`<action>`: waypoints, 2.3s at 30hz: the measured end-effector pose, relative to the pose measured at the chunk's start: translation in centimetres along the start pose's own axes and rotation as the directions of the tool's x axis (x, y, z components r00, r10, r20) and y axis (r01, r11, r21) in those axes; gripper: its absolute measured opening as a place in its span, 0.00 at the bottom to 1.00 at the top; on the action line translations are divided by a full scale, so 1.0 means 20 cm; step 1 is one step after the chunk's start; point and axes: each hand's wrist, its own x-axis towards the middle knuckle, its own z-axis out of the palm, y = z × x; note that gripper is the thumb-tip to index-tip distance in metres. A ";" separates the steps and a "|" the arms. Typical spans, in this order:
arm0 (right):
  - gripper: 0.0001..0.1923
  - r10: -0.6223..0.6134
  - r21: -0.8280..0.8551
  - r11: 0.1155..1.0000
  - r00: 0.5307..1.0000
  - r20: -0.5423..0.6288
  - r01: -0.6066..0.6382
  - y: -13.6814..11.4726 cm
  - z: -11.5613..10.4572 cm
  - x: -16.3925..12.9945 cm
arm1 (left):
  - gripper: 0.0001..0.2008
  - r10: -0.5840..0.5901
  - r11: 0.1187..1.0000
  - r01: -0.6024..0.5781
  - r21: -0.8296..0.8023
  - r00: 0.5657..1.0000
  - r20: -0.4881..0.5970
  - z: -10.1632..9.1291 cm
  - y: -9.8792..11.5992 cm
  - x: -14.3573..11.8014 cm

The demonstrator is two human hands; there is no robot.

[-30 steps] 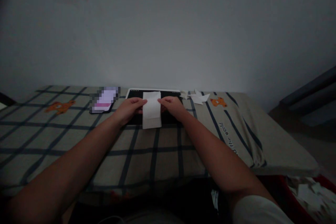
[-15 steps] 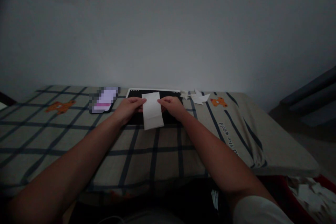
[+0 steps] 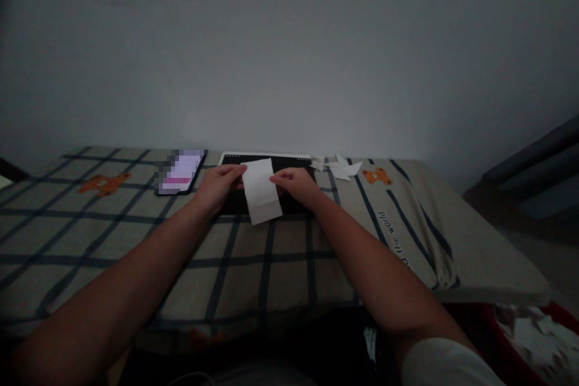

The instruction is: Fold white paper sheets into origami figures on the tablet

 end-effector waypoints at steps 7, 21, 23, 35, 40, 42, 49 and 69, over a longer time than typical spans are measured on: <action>0.12 -0.003 -0.026 1.000 1.000 0.009 0.003 0.00 0.00 0.00 | 0.14 0.026 0.998 -0.028 -0.047 0.999 -0.039 0.00 -0.01 0.01; 0.11 0.025 0.035 0.999 0.986 -0.166 -0.020 -0.01 0.00 0.01 | 0.16 -0.124 0.991 0.112 0.072 0.975 0.185 0.00 0.01 -0.02; 0.11 0.042 0.065 0.997 0.989 -0.144 -0.033 -0.01 0.00 0.01 | 0.14 -0.090 0.992 0.076 0.099 0.985 0.148 0.00 0.01 -0.02; 0.12 0.085 0.093 0.993 0.986 -0.146 -0.072 0.01 -0.01 0.01 | 0.17 -0.101 0.992 0.087 0.093 0.983 0.154 0.00 0.01 -0.02; 0.11 0.082 0.149 0.987 0.984 -0.160 -0.058 0.01 0.00 0.02 | 0.15 -0.147 0.987 0.128 0.100 0.965 0.216 0.00 0.00 -0.02; 0.12 0.102 0.197 0.977 0.986 -0.133 -0.075 0.01 0.00 0.02 | 0.14 -0.113 0.990 0.097 0.102 0.979 0.171 0.01 0.01 -0.02; 0.12 0.104 0.206 0.975 0.992 -0.070 -0.088 0.01 0.00 0.02 | 0.14 -0.079 0.992 0.066 0.103 0.988 0.130 0.01 0.01 -0.02; 0.13 0.069 0.195 0.980 0.982 -0.177 -0.034 0.02 -0.01 0.03 | 0.15 -0.132 0.983 0.096 0.155 0.962 0.241 0.01 0.00 -0.03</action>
